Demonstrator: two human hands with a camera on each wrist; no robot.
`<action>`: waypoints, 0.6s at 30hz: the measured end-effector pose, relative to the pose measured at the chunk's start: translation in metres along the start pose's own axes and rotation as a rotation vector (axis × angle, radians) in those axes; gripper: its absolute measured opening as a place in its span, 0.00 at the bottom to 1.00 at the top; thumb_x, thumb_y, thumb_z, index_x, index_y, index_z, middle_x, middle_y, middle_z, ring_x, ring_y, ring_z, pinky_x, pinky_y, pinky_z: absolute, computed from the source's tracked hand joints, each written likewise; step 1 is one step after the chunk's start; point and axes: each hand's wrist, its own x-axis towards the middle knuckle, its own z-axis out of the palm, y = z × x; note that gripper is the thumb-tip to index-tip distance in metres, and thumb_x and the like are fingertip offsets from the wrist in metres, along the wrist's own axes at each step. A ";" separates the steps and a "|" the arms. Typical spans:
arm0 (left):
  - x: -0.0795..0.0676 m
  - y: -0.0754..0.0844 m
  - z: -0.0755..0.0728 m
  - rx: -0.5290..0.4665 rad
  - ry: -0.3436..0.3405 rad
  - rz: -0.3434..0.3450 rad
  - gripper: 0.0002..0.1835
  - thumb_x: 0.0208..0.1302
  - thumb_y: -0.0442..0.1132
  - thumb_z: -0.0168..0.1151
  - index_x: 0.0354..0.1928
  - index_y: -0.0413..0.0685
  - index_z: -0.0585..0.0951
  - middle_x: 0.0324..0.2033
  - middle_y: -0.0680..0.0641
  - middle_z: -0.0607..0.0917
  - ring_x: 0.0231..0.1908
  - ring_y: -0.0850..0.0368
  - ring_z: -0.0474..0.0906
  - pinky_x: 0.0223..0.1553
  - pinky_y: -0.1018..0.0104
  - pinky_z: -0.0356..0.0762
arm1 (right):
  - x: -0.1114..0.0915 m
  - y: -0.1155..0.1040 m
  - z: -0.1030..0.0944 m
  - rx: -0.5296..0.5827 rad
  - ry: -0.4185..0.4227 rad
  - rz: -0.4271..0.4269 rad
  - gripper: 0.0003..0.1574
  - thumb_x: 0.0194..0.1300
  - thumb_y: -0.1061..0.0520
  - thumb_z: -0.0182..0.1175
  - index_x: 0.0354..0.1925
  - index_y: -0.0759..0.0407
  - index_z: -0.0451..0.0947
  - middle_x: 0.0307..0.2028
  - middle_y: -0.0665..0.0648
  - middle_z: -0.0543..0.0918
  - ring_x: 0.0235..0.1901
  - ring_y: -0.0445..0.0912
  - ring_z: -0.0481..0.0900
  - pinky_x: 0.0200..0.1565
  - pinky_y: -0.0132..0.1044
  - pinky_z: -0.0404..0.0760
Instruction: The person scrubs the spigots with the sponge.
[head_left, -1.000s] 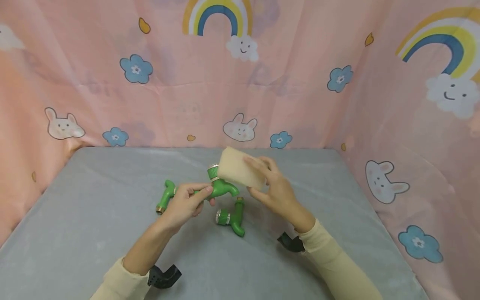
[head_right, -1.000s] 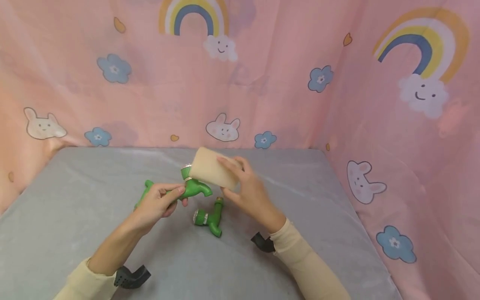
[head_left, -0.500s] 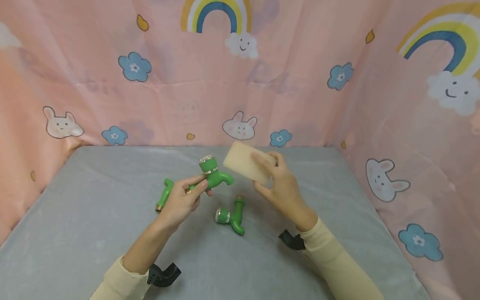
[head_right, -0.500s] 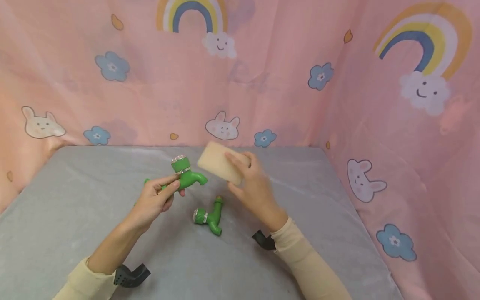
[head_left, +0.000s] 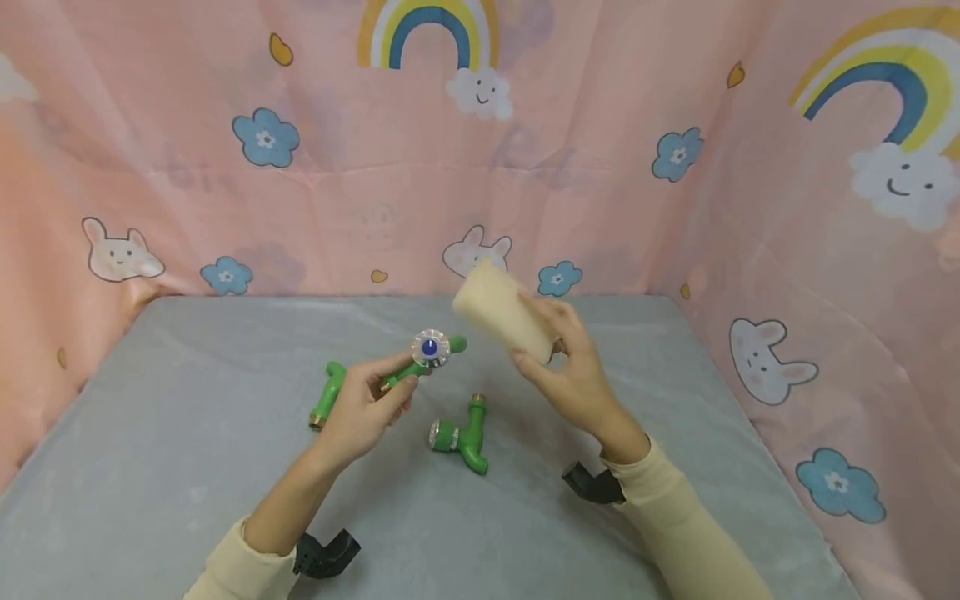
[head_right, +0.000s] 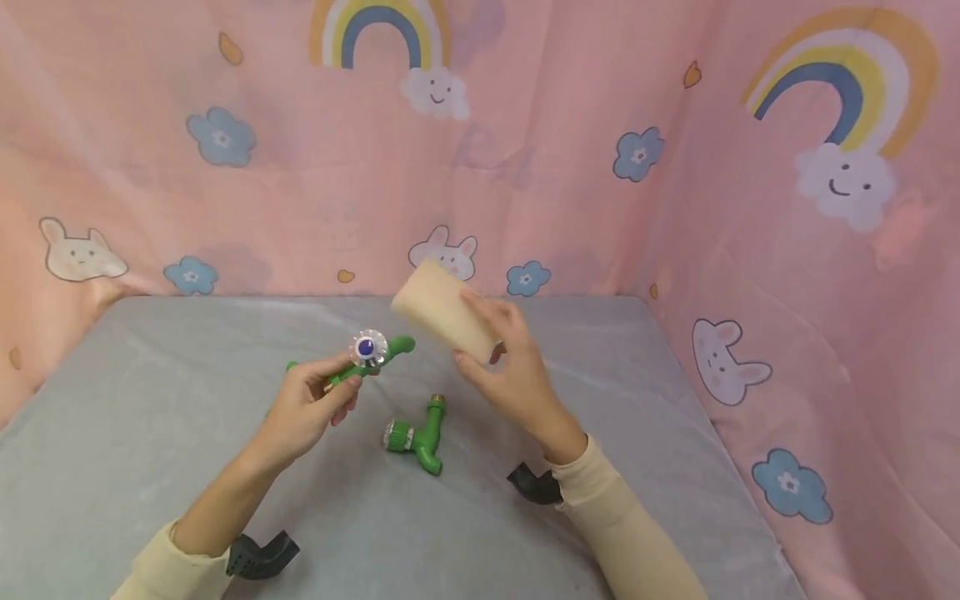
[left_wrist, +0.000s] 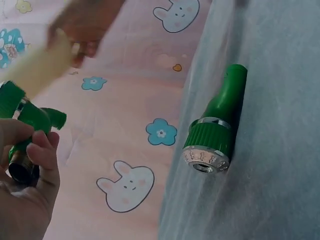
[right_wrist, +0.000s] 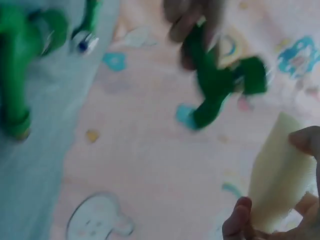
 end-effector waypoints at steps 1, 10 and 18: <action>0.000 0.000 0.000 0.028 0.009 0.013 0.20 0.74 0.29 0.54 0.65 0.31 0.74 0.38 0.43 0.85 0.22 0.67 0.69 0.20 0.75 0.70 | -0.002 -0.004 -0.001 0.015 -0.019 -0.044 0.44 0.59 0.64 0.68 0.72 0.51 0.69 0.64 0.62 0.72 0.48 0.50 0.73 0.39 0.33 0.74; -0.003 -0.006 0.000 0.239 0.253 0.035 0.19 0.69 0.27 0.60 0.61 0.39 0.81 0.41 0.35 0.88 0.23 0.67 0.75 0.21 0.75 0.76 | -0.004 0.001 0.001 -0.199 0.021 -0.014 0.41 0.54 0.65 0.68 0.68 0.53 0.75 0.60 0.64 0.73 0.40 0.50 0.74 0.32 0.31 0.70; -0.002 -0.007 -0.001 0.570 0.452 0.279 0.16 0.58 0.22 0.69 0.48 0.39 0.88 0.42 0.41 0.90 0.21 0.64 0.71 0.20 0.76 0.70 | -0.011 -0.003 0.018 -0.320 -0.110 -0.160 0.43 0.52 0.61 0.71 0.68 0.48 0.75 0.58 0.68 0.74 0.48 0.57 0.79 0.36 0.40 0.84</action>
